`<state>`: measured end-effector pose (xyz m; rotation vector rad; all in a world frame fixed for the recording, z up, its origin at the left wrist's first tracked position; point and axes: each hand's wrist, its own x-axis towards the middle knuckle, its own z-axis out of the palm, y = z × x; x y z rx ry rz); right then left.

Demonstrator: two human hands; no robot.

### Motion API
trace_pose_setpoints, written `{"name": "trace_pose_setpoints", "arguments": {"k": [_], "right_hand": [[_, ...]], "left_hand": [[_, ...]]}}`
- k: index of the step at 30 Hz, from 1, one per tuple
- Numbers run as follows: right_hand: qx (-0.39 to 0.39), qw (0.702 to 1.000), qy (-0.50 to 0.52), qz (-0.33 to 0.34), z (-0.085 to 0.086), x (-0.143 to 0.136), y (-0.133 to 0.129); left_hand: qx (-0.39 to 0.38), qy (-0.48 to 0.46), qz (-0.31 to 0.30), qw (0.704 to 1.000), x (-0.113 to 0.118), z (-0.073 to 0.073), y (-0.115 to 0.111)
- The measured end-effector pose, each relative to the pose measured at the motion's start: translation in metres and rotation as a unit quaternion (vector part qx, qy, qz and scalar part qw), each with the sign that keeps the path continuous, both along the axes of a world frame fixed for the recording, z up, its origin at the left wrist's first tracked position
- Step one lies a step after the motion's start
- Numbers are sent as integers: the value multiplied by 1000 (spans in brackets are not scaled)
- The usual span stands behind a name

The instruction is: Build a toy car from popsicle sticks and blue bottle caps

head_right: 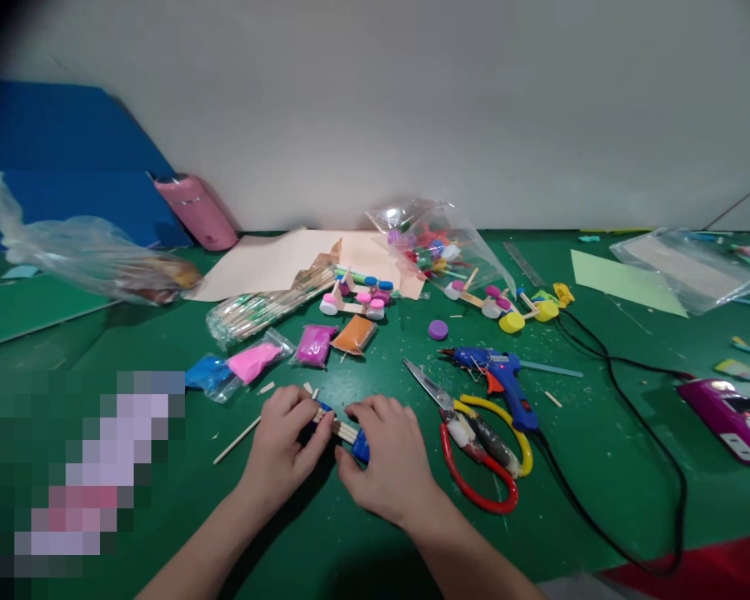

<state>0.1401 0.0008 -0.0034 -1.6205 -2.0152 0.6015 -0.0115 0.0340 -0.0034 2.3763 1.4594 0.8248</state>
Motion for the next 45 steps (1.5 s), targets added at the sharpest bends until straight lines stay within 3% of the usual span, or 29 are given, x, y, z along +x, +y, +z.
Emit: {"name": "trace_pose_setpoints", "arguments": {"k": [45], "right_hand": [[21,999,-22,30,-5,10,-1]], "left_hand": [[16,-3,-1,1000,4,-3,2]]}}
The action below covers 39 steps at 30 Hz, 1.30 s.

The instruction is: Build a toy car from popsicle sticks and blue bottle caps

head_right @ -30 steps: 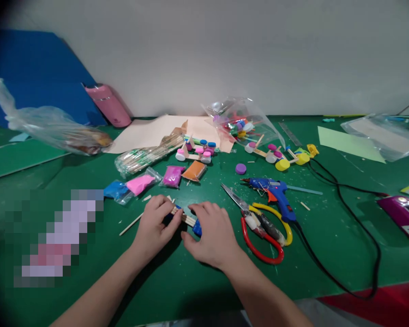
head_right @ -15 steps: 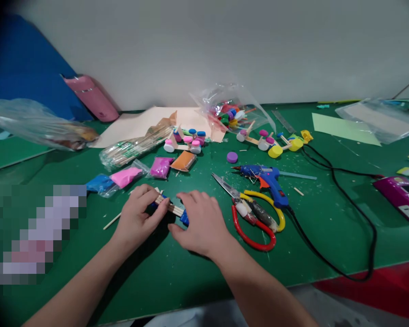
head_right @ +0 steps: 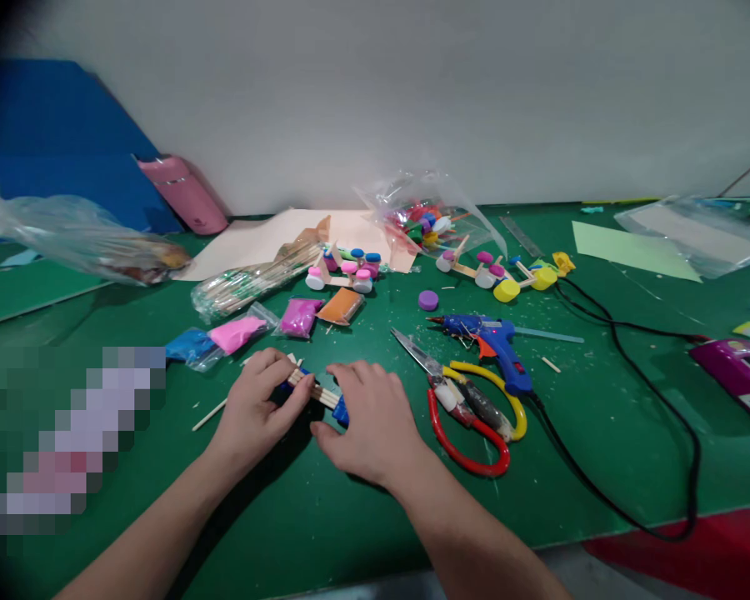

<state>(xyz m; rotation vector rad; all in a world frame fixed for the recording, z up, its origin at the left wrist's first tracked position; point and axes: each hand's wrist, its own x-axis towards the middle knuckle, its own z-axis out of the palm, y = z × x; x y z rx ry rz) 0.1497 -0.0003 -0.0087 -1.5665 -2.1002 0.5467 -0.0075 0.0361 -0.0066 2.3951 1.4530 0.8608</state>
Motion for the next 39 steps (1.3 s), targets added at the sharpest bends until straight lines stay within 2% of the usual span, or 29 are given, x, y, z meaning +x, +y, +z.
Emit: {"name": "trace_pose_setpoints", "arguments": {"k": [18,26,33,39], "right_hand": [[-8,1000,4,0,-1,0,1],[-6,1000,3,1,0,1,0],[-4,1000,-3,-11,1,-1,1],[13,999,26,-23,0,-3,0]], "left_hand": [[6,4,14,1000,-2,-1,-3],[19,-61,3,998,-7,9,-5],[33,-77,-13,996,-8,8,-4],[-43,-155,-6,987,-16,9,-3]]}}
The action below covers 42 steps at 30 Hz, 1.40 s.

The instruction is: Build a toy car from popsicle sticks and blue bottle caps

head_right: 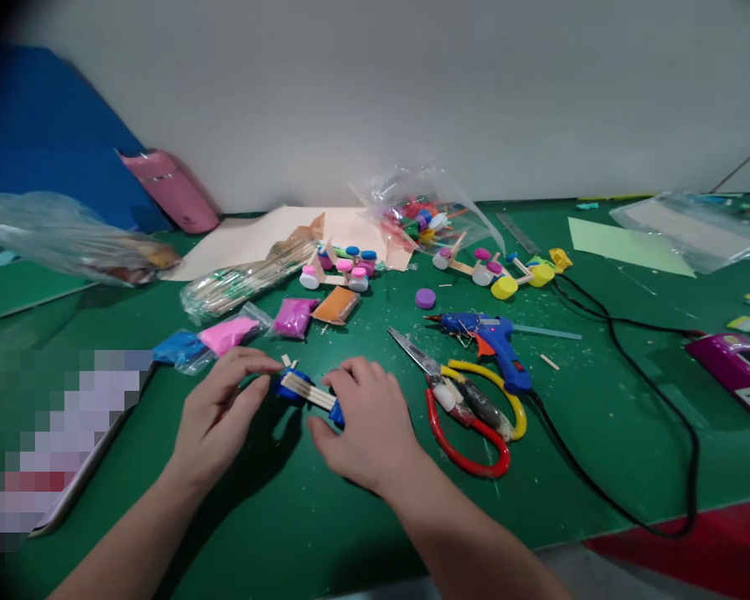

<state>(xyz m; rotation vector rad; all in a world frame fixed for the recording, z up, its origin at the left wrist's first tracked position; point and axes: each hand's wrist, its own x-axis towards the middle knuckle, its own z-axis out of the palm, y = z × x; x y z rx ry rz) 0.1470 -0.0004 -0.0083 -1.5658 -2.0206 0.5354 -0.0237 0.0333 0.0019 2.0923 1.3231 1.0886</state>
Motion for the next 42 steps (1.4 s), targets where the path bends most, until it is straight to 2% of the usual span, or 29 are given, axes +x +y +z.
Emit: {"name": "trace_pose_setpoints", "arguments": {"k": [2,4,7,12,23,33,42], "right_hand": [[9,1000,15,-5,0,0,0],[18,999,27,-12,0,-1,0],[29,998,42,-20,-1,0,1],[51,997,62,-21,-1,4,2],[61,998,16,1,3,10,3],[28,996,-75,50,30,4,5],[24,998,-33,53,18,4,10]], "left_hand": [[-46,-6,-5,999,-4,-1,2],[-82,18,-34,996,-7,-2,3],[-101,70,-75,990,-9,-5,4],[-140,111,-96,979,-10,-3,3],[-101,131,-113,980,0,-5,-2],[-89,145,-120,978,2,-7,-3],[-93,138,-123,978,2,-6,-1]]}}
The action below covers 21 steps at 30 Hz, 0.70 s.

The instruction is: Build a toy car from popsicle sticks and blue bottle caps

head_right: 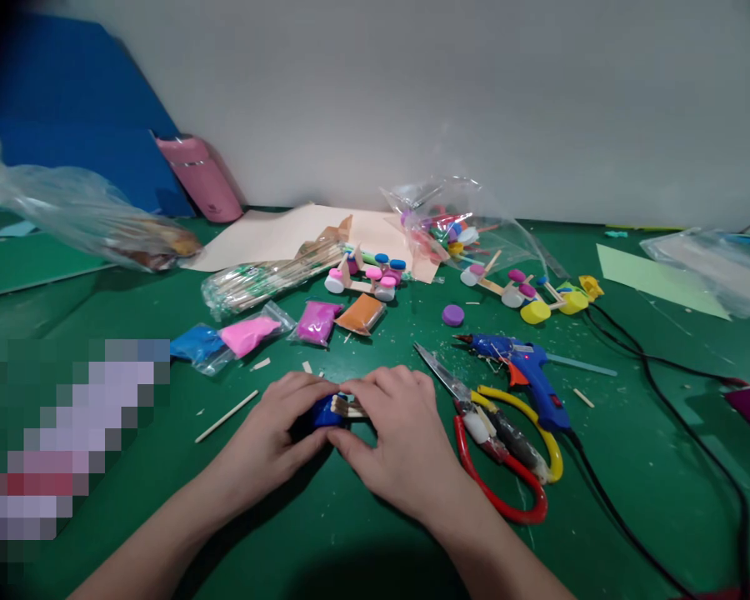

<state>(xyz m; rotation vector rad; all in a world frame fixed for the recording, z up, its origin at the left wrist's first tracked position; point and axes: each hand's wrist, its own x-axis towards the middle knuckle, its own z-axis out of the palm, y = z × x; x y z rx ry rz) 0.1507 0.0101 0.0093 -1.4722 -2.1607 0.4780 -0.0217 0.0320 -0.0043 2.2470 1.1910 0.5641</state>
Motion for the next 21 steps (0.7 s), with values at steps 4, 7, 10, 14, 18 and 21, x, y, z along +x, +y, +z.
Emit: {"name": "trace_pose_setpoints", "arguments": {"k": [4,7,10,14,18,21], "right_hand": [[-9,1000,19,-3,-1,3,-1],[-23,999,23,8,-3,8,-2],[-26,999,14,15,-7,12,0],[-31,999,10,-3,-11,11,2],[-44,999,16,-5,-11,7,3],[-50,999,19,-6,-11,6,3]], "left_hand": [[14,-11,1,1000,-1,-1,-1],[18,-25,-5,1000,-1,-1,-2],[19,-35,-3,999,1,-1,-2],[29,-42,12,999,4,-1,0],[28,-38,7,999,7,0,2],[41,-30,8,999,8,1,1]]}}
